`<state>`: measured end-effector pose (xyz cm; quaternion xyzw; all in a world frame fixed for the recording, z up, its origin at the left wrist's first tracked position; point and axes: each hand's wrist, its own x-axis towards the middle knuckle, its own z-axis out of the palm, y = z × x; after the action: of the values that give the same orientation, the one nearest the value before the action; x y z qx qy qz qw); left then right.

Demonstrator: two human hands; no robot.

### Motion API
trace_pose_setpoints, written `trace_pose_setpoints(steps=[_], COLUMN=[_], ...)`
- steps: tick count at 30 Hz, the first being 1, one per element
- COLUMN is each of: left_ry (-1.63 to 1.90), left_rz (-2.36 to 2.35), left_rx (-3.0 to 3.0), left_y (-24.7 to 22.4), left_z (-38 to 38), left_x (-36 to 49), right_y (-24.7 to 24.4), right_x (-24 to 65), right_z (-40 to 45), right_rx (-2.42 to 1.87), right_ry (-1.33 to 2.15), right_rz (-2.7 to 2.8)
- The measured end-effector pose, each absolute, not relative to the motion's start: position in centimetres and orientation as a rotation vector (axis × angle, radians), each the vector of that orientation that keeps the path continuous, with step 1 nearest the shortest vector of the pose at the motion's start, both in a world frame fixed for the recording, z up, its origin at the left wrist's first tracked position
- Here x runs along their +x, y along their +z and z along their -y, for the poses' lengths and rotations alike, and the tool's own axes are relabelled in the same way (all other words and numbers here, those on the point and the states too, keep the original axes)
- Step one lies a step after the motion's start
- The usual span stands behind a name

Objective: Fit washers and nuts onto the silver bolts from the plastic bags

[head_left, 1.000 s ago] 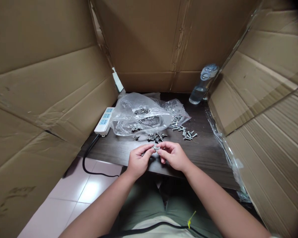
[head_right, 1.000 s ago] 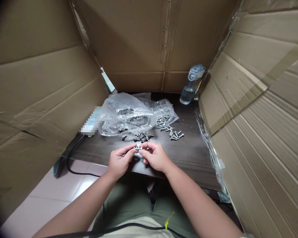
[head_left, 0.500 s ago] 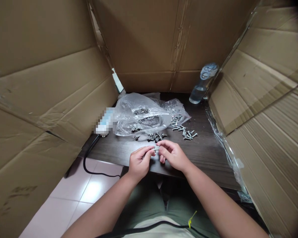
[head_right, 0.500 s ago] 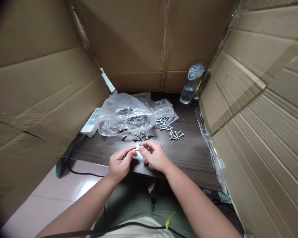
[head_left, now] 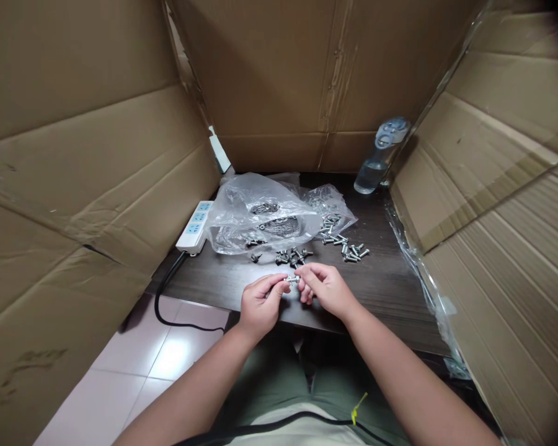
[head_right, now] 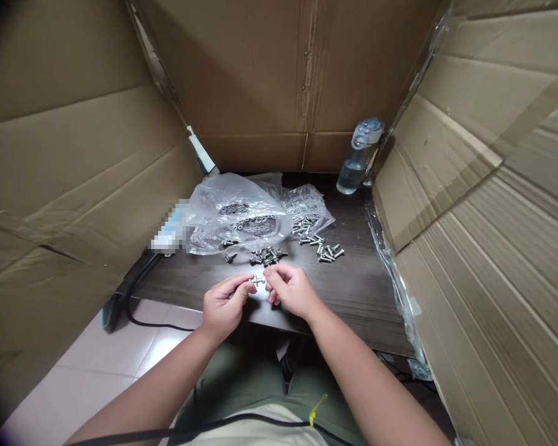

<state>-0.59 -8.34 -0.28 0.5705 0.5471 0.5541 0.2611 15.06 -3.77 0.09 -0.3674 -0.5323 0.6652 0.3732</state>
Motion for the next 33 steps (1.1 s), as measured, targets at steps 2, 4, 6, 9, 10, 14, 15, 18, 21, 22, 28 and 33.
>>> trace_pose_setpoints(steps=[2,4,6,9,10,14,15,18,21,22,28,33], left_ry=[1.494,1.483,1.461,1.438,1.433,1.432,1.433,1.439,1.428,1.416,1.370,1.359], left_rz=[-1.475,-1.463,-1.452,-1.450,-1.450,-1.457,-1.459,-1.457,-1.438,-1.433,-1.431,-1.452], left_rx=[1.488,1.430,1.399,1.417,1.437,1.464,1.438,1.321,1.277,1.296,1.412,1.276], left_y=[-0.4,-0.5,-0.5,-0.2,-0.1,-0.1,-0.3,-0.8,-0.8,-0.7,0.0,-0.1], left_z=[8.3,8.3,8.2,8.1,8.0,7.9,7.9,7.8,7.7,7.7,7.7,7.7], left_x=[-0.6,-0.6,-0.6,-0.6,-0.6,-0.6,-0.6,-0.8,-0.8,-0.8,-0.5,-0.6], right_y=[0.3,0.4,0.5,0.5,0.4,0.1,0.0,0.1,0.3,0.4,0.5,-0.2], right_x=[15.3,15.5,15.4,15.2,15.0,14.7,14.7,14.9,15.2,15.2,14.6,14.4], right_z=[3.8,3.8,3.9,3.9,3.9,3.8,3.7,3.7,3.8,3.8,4.0,3.7], right_rx=[-0.845,-0.793,-0.803,-0.880,-0.914,-1.025,-1.021,-0.923,-0.824,-0.821,-0.959,-1.050], right_ry=[1.716,1.722,1.719,1.683,1.664,1.672,1.689,1.714,1.711,1.707,1.700,1.700], right_rz=[1.371,1.371,1.378,1.441,1.472,1.448,1.404,1.330,1.359,1.369,1.403,1.395])
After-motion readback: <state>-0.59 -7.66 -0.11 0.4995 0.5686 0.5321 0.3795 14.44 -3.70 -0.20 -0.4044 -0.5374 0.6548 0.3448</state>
